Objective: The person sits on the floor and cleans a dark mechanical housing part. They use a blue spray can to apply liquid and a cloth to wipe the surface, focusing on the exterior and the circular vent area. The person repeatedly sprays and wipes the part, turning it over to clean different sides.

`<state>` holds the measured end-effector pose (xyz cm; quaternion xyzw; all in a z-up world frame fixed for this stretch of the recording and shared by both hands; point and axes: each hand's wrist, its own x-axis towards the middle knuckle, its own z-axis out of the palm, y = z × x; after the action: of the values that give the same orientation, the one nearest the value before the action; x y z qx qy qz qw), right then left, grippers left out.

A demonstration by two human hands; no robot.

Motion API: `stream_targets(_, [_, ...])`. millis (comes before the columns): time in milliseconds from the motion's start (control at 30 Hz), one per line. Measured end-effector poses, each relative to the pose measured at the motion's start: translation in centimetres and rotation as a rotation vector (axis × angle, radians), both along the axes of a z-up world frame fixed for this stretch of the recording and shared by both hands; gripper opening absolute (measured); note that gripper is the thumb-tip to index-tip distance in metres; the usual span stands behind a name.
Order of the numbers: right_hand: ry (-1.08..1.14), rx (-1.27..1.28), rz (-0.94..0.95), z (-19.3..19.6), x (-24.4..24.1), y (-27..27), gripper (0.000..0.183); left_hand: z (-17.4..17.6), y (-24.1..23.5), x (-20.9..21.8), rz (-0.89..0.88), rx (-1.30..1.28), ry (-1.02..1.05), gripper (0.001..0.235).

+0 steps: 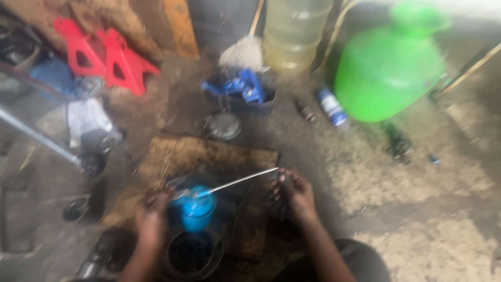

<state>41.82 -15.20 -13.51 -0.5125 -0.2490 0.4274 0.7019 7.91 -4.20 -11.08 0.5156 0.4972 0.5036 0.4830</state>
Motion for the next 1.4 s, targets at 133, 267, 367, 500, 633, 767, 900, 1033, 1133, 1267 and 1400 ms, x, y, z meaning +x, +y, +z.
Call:
stream_targets(133, [-0.057,0.009,0.062,-0.2,0.3,0.4,0.029,2.6,-0.7,1.5,-0.003,0.002,0.143,0.025])
stream_targets(267, [-0.028,-0.020,0.057,0.3,-0.7,-0.1,0.029,4.4,-1.9,1.8,-0.028,-0.012,0.116,0.035])
stream_targets(367, [-0.017,0.007,0.076,0.1,-1.2,-0.2,0.030,4.4,-2.2,2.1,-0.041,-0.040,0.132,0.036])
stream_targets(500, [0.014,0.059,0.095,-0.2,-1.3,-0.1,0.030,4.3,-2.6,2.5,-0.067,-0.024,0.080,0.037])
stream_targets(633, [0.039,0.070,0.063,0.2,-1.2,-0.3,0.030,4.8,-2.6,2.7,-0.022,-0.024,0.143,0.033])
stream_targets(767, [0.024,0.054,0.055,0.4,-1.1,-0.3,0.030,4.4,-2.6,2.6,-0.056,0.007,0.093,0.044])
stream_targets(900, [0.015,0.053,0.046,0.6,-1.3,-0.3,0.029,4.0,-2.5,2.6,-0.079,0.065,0.075,0.048])
stream_targets(1033, [0.032,0.044,0.039,1.1,-1.5,-0.4,0.029,4.3,-2.5,2.7,-0.053,-0.019,0.118,0.047])
stream_targets(1133, [-0.013,-0.008,0.027,1.3,-1.5,-0.4,0.028,4.4,-2.6,2.8,-0.069,0.042,0.112,0.049])
stream_targets(1267, [-0.003,0.011,0.037,1.4,-1.7,-0.3,0.028,4.9,-2.7,2.9,-0.041,-0.010,0.112,0.041])
stream_targets(1400, [0.014,-0.003,0.027,1.5,-1.7,-0.3,0.027,4.9,-2.5,2.8,-0.040,-0.024,0.130,0.040])
